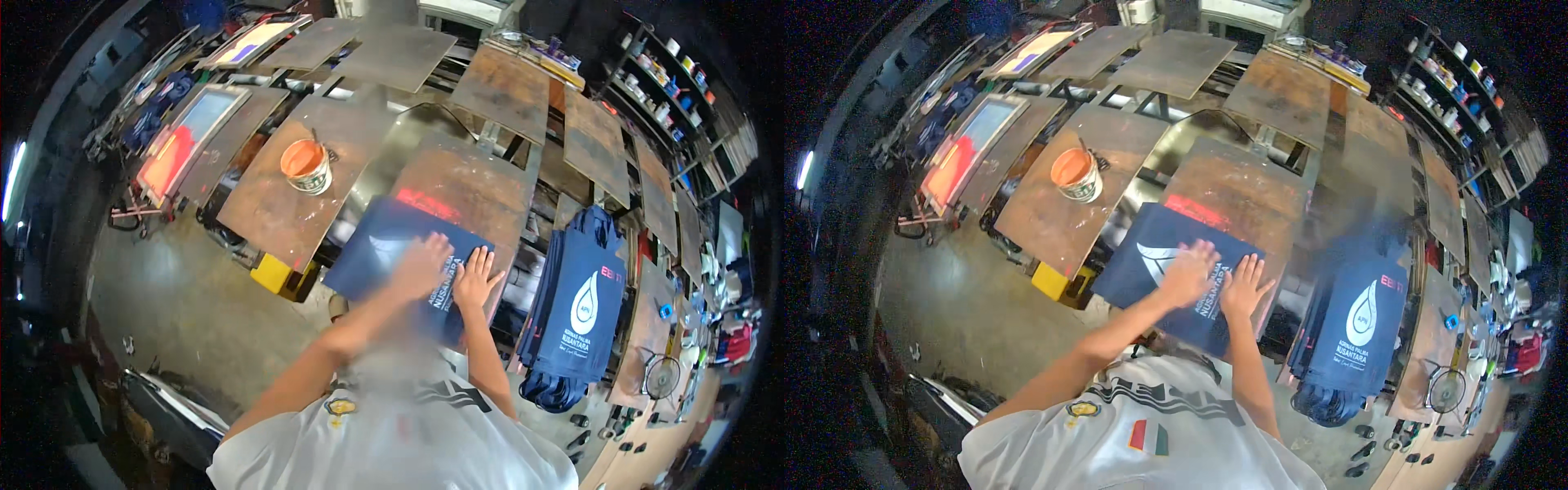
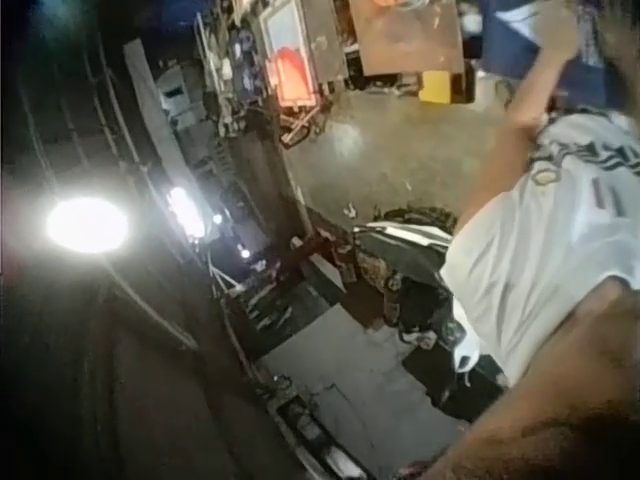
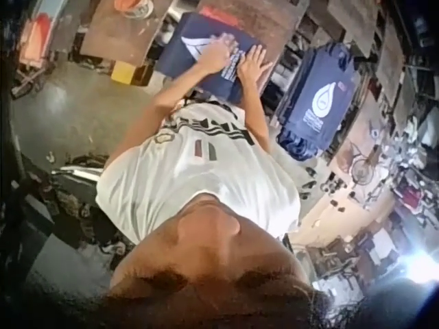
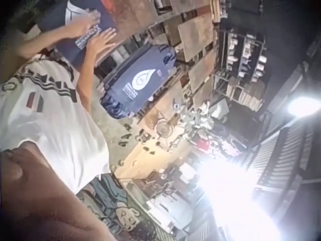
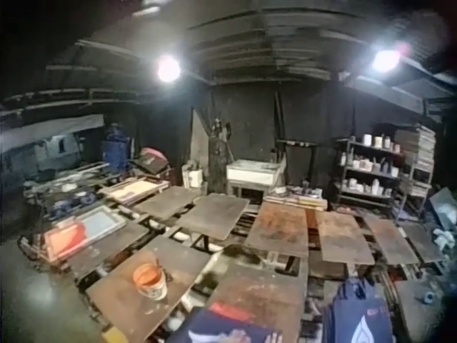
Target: Applying red ink to a silk screen and using a squeegee to print a design onto a t-shirt.
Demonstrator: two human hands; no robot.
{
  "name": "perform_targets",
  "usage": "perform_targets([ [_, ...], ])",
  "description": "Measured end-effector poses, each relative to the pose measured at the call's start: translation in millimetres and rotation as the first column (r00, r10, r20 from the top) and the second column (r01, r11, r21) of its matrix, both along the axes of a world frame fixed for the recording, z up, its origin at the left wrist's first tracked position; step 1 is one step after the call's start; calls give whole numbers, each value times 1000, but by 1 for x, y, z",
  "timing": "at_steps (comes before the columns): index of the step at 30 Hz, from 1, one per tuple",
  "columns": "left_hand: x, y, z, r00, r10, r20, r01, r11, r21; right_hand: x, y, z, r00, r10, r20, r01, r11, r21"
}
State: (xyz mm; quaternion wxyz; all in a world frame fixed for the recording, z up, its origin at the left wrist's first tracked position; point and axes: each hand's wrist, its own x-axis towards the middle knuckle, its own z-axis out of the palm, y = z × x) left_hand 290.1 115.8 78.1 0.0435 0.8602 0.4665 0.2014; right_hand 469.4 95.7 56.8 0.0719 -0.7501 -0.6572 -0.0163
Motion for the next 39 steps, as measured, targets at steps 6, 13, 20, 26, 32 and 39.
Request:
perform_targets([
  [6,-35,-37,-3,999,40,11,-37,980,-197,-12,-3,-2,1000,-22,-8,21,998,-55],
  [13,-131,-37,-29,914,373,-157,-386,921,-59,-6,-7,0,1000,-7,14,7,1000,-8],
  [20,-28,-40,13,998,43,-45,-48,991,-122,-23,-27,29,992,71,100,-77,995,60],
  [26,-31,-67,-9,991,-104,-88,91,986,-139,-32,-74,-7,987,127,-96,-126,992,24],
  [32,-108,-59,-26,972,166,-166,-189,973,-136,-27,-69,-2,992,123,-37,-123,992,12],
  [39,-89,-47,-16,945,289,-154,-297,955,-27,-24,-71,2,985,115,-130,-112,993,30],
])
